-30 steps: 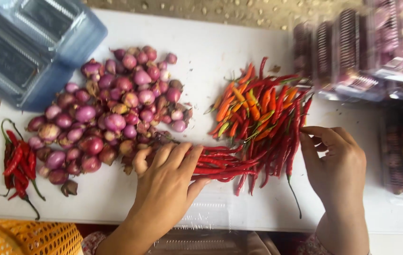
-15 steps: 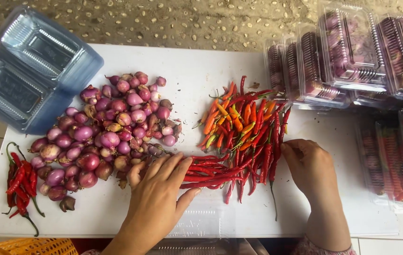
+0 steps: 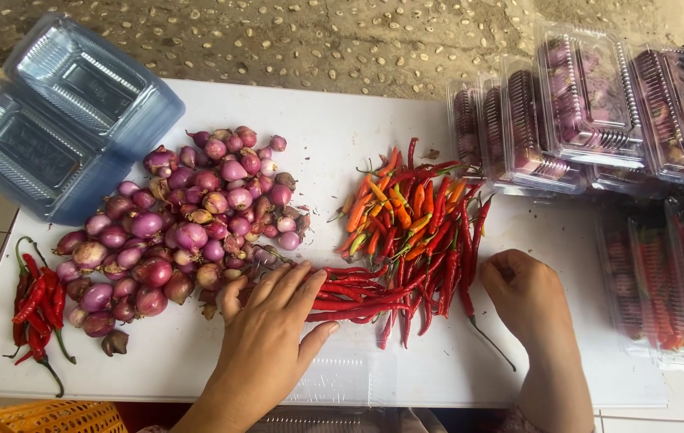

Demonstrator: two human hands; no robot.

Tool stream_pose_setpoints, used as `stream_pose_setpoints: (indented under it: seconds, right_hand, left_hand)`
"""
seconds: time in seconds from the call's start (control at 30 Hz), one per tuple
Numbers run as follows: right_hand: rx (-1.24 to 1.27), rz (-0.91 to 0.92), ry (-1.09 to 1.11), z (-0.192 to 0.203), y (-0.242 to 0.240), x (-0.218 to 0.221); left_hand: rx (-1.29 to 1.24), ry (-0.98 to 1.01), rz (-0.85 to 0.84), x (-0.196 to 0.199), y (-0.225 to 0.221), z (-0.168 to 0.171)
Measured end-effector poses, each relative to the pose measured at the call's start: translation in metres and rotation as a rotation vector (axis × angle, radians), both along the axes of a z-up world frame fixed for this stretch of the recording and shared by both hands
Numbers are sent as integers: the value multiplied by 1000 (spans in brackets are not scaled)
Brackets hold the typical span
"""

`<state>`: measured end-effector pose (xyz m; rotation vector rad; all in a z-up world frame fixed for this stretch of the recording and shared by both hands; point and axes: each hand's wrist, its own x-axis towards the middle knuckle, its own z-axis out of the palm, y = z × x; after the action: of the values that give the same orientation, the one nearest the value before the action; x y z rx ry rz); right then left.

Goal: Packing red chili peppers into clear plastic containers on a table

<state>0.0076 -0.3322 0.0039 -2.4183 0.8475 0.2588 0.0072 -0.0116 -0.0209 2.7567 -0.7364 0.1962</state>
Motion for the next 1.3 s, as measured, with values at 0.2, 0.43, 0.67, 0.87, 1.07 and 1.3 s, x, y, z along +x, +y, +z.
stream_pose_setpoints:
  seconds: [0.2,0.43,0.67,0.87,1.07,1.3]
  right_hand:
    - [-125,59,-49,-9,-7,-1]
    - [29,21,3,-3,-2,0]
    - [-111,29,142,17,-13,-19]
    - [-211,81,279,49,-10,-45]
    - [-96,657,-114,41,-7,-63]
    - [-167,1106,-407,37,69,-17]
  left_hand:
    - [4,-3,0,1,-1,0]
    - [8,4,5,0,-1,1]
    - [7,-3,2,0,-2,4]
    - [-52,7,-11,2,-2,14]
    - [-123,46,-2,3,4,24]
    - [-45,-49,175,-5,27,22]
